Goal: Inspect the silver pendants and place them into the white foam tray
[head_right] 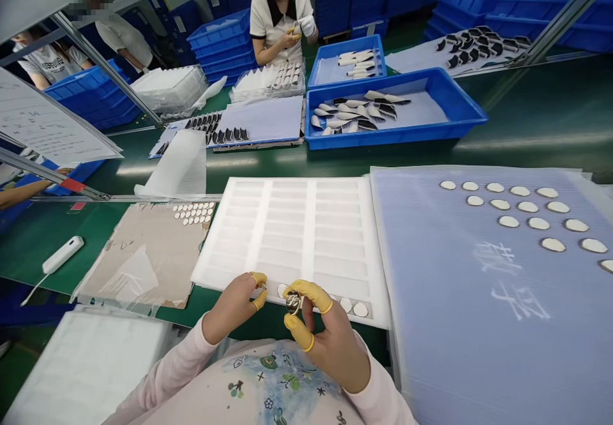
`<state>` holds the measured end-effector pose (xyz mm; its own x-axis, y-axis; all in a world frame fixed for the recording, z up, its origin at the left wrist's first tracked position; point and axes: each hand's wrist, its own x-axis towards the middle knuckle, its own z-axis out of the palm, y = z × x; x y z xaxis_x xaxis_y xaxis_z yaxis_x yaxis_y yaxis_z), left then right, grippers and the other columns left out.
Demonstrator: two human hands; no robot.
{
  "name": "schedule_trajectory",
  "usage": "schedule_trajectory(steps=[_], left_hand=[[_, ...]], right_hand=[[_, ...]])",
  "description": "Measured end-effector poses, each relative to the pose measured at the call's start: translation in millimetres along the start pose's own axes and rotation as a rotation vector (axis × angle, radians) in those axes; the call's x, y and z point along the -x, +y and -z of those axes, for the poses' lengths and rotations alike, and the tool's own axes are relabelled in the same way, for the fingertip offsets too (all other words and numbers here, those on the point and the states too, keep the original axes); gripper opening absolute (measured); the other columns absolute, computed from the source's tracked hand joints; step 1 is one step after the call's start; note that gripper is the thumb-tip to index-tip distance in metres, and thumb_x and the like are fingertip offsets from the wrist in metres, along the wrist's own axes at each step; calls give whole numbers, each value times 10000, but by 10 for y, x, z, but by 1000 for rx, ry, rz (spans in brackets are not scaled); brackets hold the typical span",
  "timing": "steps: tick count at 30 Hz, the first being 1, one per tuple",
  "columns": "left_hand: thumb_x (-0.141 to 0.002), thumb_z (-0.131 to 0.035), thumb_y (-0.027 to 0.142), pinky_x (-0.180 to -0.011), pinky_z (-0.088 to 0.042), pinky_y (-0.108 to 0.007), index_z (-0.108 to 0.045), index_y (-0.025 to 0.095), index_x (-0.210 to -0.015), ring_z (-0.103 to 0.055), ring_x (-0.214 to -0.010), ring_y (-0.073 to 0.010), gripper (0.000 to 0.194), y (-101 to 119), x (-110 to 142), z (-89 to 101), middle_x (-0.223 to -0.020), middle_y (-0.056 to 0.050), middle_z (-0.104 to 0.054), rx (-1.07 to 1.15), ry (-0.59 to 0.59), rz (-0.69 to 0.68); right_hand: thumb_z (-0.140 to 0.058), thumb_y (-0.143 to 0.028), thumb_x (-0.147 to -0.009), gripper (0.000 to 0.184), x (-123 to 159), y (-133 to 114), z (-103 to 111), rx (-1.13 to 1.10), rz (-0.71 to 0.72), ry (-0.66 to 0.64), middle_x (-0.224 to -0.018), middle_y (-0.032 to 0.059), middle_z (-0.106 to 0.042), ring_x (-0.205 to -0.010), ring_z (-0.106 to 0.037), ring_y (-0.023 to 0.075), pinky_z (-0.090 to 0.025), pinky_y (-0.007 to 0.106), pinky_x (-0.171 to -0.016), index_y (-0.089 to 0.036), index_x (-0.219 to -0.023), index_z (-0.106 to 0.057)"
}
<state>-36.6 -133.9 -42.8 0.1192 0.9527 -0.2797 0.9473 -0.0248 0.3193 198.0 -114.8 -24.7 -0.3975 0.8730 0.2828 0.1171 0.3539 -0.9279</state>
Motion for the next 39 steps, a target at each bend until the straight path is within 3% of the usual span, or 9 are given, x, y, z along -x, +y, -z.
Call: schedule_trajectory(steps=[5, 10, 16, 18, 20, 23, 26, 31, 39], left_hand=[[-935, -514, 185, -861, -502, -387, -613, 170, -1038, -629, -964, -266, 145, 124, -81, -119, -1004, -100, -672, -124, -21, 29], [-949, -441, 108, -828, -499, -408, -624, 139, -964, -626, -915, -274, 186, 155, -120, -168, -979, -129, -659, -191, -59, 35], [-952, -421, 80, -850, -496, -373, -650, 153, -944, -633, -922, -244, 241, 203, -93, -24, -954, -106, -676, -141, -50, 20], [-985, -422, 142, -870, -494, -347, -656, 167, -1004, -630, -952, -222, 236, 263, -43, 84, -990, -93, -684, 53, -3, -12], [-1010, -443, 252, -837, -502, -311, -664, 175, -1023, -630, -917, -191, 234, 342, 18, 200, -989, -78, -690, 461, 4, -90], [-972, -529, 464, -717, -505, -274, -681, 155, -946, -605, -754, -145, 345, 468, 93, 340, -901, -65, -686, 1091, -120, -158], [-849, -661, 591, -630, -484, -258, -683, 133, -855, -556, -638, -114, 458, 558, 108, 396, -800, -56, -675, 1398, -200, -126], [-765, -773, 550, -543, -433, -226, -666, 132, -776, -502, -547, -85, 431, 590, 75, 360, -649, -1, -594, 1547, -190, -75], [-737, -793, 544, -526, -410, -219, -627, 148, -790, -506, -551, -84, 433, 552, 88, 323, -680, 0, -612, 1488, -160, 22]], right_hand=[[-590, -307, -943, 362, 0, 15, -22, 10, -7, -9, -641, -56, -546, -581, -541, 160, -512, 327, -639, -344, -1292, -500], [-590, -292, -941, 356, 17, 19, -26, -13, -9, -5, -620, -72, -493, -581, -527, 153, -525, 332, -682, -345, -1282, -505], [-609, -244, -933, 359, -6, 36, -32, -74, 20, -1, -716, -41, -501, -613, -492, 156, -514, 356, -700, -344, -1270, -537], [-617, -253, -935, 353, -37, 47, -57, -122, 57, 9, -863, 2, -539, -635, -483, 151, -517, 361, -692, -349, -1268, -547], [-619, -285, -944, 343, -72, 55, -102, -193, 110, 16, -989, 32, -536, -646, -473, 146, -527, 358, -670, -368, -1269, -550], [-603, -320, -962, 333, -115, 49, -177, -312, 162, 16, -1027, 36, -504, -650, -483, 143, -538, 328, -604, -409, -1276, -541], [-598, -335, -967, 341, -127, 35, -220, -393, 163, 18, -1003, 28, -470, -637, -495, 136, -539, 301, -551, -429, -1288, -530], [-596, -322, -967, 340, -99, 56, -212, -374, 153, 21, -1016, 25, -461, -612, -459, 120, -544, 317, -585, -417, -1287, -531], [-624, -173, -908, 441, -113, 9, -171, -259, 159, 9, -888, -10, -473, -585, -458, 117, -511, 313, -614, -374, -1286, -518]])
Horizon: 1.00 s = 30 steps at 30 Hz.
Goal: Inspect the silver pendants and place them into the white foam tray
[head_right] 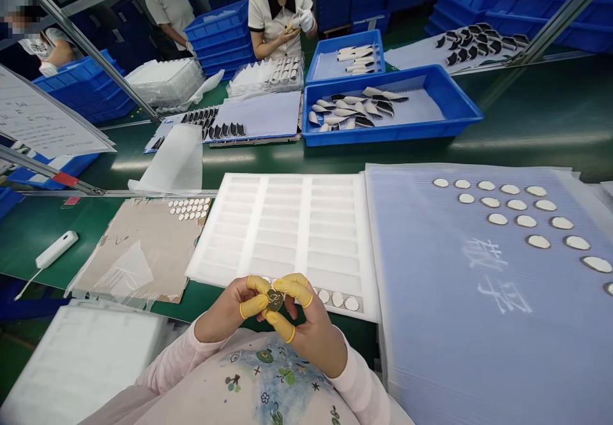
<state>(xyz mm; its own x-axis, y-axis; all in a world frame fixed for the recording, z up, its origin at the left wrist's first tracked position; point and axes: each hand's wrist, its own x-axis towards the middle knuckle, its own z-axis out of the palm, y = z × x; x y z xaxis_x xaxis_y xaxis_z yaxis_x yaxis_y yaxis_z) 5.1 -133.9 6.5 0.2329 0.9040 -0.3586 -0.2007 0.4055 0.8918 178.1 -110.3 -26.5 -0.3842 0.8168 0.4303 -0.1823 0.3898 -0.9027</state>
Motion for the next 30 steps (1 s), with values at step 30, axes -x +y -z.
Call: schedule_trajectory(steps=[30], left_hand=[[-932, -454, 133, -717, -482, -299, -591, 170, -838, -615, -817, -204, 170, -333, 44, 570, -857, -77, -670, -1486, 360, 140]], right_hand=[[-531, -372, -992, 268, 15, 79, 100, 58, -269, 85, -758, 40, -688, -726, -653, 190, -565, 321, -719, -223, -831, -684]])
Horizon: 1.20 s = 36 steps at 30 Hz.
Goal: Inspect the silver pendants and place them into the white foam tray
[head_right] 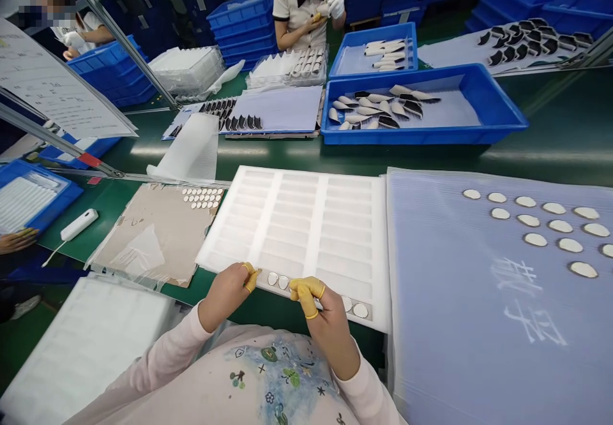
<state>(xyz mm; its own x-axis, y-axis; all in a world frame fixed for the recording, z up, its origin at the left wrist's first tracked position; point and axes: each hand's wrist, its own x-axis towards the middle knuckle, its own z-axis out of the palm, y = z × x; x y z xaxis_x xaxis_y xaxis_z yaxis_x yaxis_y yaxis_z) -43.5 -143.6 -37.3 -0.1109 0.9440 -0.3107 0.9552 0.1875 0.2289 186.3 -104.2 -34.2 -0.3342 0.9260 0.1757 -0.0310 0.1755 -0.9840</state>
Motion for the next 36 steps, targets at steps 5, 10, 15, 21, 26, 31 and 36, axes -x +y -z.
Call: schedule_trajectory(steps=[5, 10, 15, 21, 26, 31, 36], left_hand=[[-883, -423, -1, -773, -491, -347, -615, 139, -878, -621, -893, -252, 238, 107, -28, -128, -919, -126, -670, -187, -49, -17], [-887, -404, -18, -771, -492, -337, -625, 142, -936, -626, -912, -248, 278, 204, -75, -89, -939, -124, -670, -264, -110, -77], [-904, -452, 37, -743, -482, -309, -637, 168, -910, -648, -885, -229, 227, 142, -192, -18, -920, -95, -686, -285, -188, -135], [-884, -426, 1, -747, -478, -325, -663, 145, -942, -673, -900, -250, 284, 233, -217, -8, -933, -131, -704, -348, -204, -100], [-915, -405, 28, -754, -474, -347, -678, 118, -932, -692, -906, -274, 288, 315, -209, -38, -939, -172, -712, -380, -195, -65], [-889, -431, 51, -672, -436, -324, -675, 135, -885, -699, -827, -279, 258, 335, -206, 116, -876, -140, -725, -374, -203, -126], [-929, -351, 149, -585, -349, -282, -568, 216, -738, -600, -660, -188, 297, 584, -366, 504, -744, -22, -633, -228, -124, -409]], right_hand=[[-540, -346, -991, 235, 35, -7, 7, -5, 26, -13, -774, 31, -694, -722, -655, 179, -559, 306, -711, -230, -857, -693], [-530, -348, -997, 229, 68, -7, 34, -17, 27, -25, -777, 34, -685, -729, -655, 186, -555, 323, -717, -230, -879, -688], [-530, -354, -996, 224, 106, 0, 38, -32, 19, -45, -781, 32, -670, -740, -650, 186, -550, 320, -718, -233, -893, -688], [-501, -354, -1010, 255, 174, -122, 75, -38, 1, -100, -768, 21, -668, -762, -657, 175, -545, 303, -747, -240, -880, -688], [-483, -358, -1009, 269, 346, -345, 242, 4, -26, -138, -779, 32, -704, -746, -676, 178, -565, 304, -749, -236, -867, -676], [-502, -341, -992, 221, 779, -538, 609, 208, -63, -98, -830, 46, -728, -734, -682, 182, -573, 285, -694, -256, -936, -697], [-546, -358, -960, 213, 1021, -531, 1453, 536, -102, 123, -853, 39, -756, -724, -695, 192, -588, 296, -699, -265, -1000, -734]])
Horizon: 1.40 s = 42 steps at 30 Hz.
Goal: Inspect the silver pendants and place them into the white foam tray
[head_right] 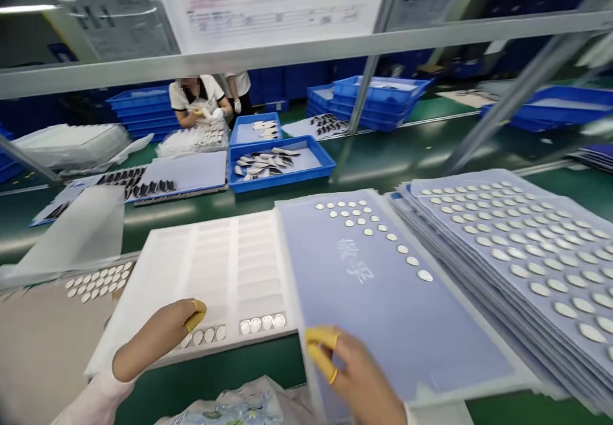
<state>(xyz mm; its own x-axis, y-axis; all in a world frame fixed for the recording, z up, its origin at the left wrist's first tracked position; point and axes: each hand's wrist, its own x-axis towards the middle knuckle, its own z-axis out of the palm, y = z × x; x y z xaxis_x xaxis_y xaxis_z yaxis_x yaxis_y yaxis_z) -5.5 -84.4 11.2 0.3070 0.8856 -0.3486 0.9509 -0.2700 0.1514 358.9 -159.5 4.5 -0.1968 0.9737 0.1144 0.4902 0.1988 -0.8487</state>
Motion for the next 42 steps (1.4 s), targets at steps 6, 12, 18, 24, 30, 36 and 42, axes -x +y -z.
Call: schedule_trajectory(steps=[6, 12, 18, 24, 30, 36, 42], left_hand=[[-949, -371, 249, -657, -445, -297, -608, 228, -811, -601, -721, -193, 275, 500, -667, 457, -794, -21, -642, 239, 196, -401], [-921, -450, 198, -824, -537, -306, -674, 214, -985, -666, -895, -187, 234, 1181, -1634, 586, -1000, -37, -715, 324, 184, -615], [-935, -455, 105, -1012, -489, -374, -665, 170, -1147, -628, -1091, -216, 306, 1887, -2621, 558, -1191, -107, -660, 205, 219, -655], [-968, -591, 310, -933, -545, -460, -597, 156, -1238, -639, -1080, -234, 311, 2304, -3251, 410, -1254, -103, -625, 94, 233, -559], [-961, -605, 338, -904, -564, -449, -600, 156, -1237, -646, -1064, -232, 331, 2440, -3532, 365, -1239, -102, -631, 2, 200, -468], [-959, -608, 338, -904, -564, -451, -596, 157, -1244, -643, -1072, -236, 338, 2533, -3590, 365, -1255, -105, -622, -94, 152, -436], [-959, -609, 334, -886, -572, -440, -592, 157, -1248, -647, -1057, -231, 340, 2588, -3554, 380, -1252, -104, -621, -140, 149, -407]], right_hand=[[-477, -271, -962, 288, -580, 781, 1152, 787, -627, 245, -1045, 136, -753, -916, -726, 289, -558, 389, -775, -174, -1101, -710], [-436, -150, -954, 285, -714, 1340, 1438, 883, -888, 446, -1036, 291, -698, -914, -734, 380, -540, 431, -709, -12, -1061, -661], [-377, -187, -986, 327, -584, 1607, 1349, 859, -883, 500, -1070, 282, -678, -904, -741, 353, -535, 414, -715, -5, -1089, -629], [-434, -214, -956, 286, -540, 1755, 1446, 822, -874, 510, -1087, 226, -695, -845, -744, 302, -520, 372, -690, -85, -1050, -672], [-487, -229, -924, 252, -480, 1880, 1510, 774, -858, 509, -1061, 187, -714, -826, -732, 276, -479, 332, -636, -121, -1000, -702], [-473, -296, -923, 262, -448, 1904, 1490, 700, -753, 553, -1119, 150, -711, -937, -711, 261, -480, 306, -688, -164, -1010, -681], [-547, -312, -877, 142, -565, 1932, 1356, 650, -571, 449, -940, 43, -738, -830, -688, 203, -436, 267, -684, -215, -857, -648]])
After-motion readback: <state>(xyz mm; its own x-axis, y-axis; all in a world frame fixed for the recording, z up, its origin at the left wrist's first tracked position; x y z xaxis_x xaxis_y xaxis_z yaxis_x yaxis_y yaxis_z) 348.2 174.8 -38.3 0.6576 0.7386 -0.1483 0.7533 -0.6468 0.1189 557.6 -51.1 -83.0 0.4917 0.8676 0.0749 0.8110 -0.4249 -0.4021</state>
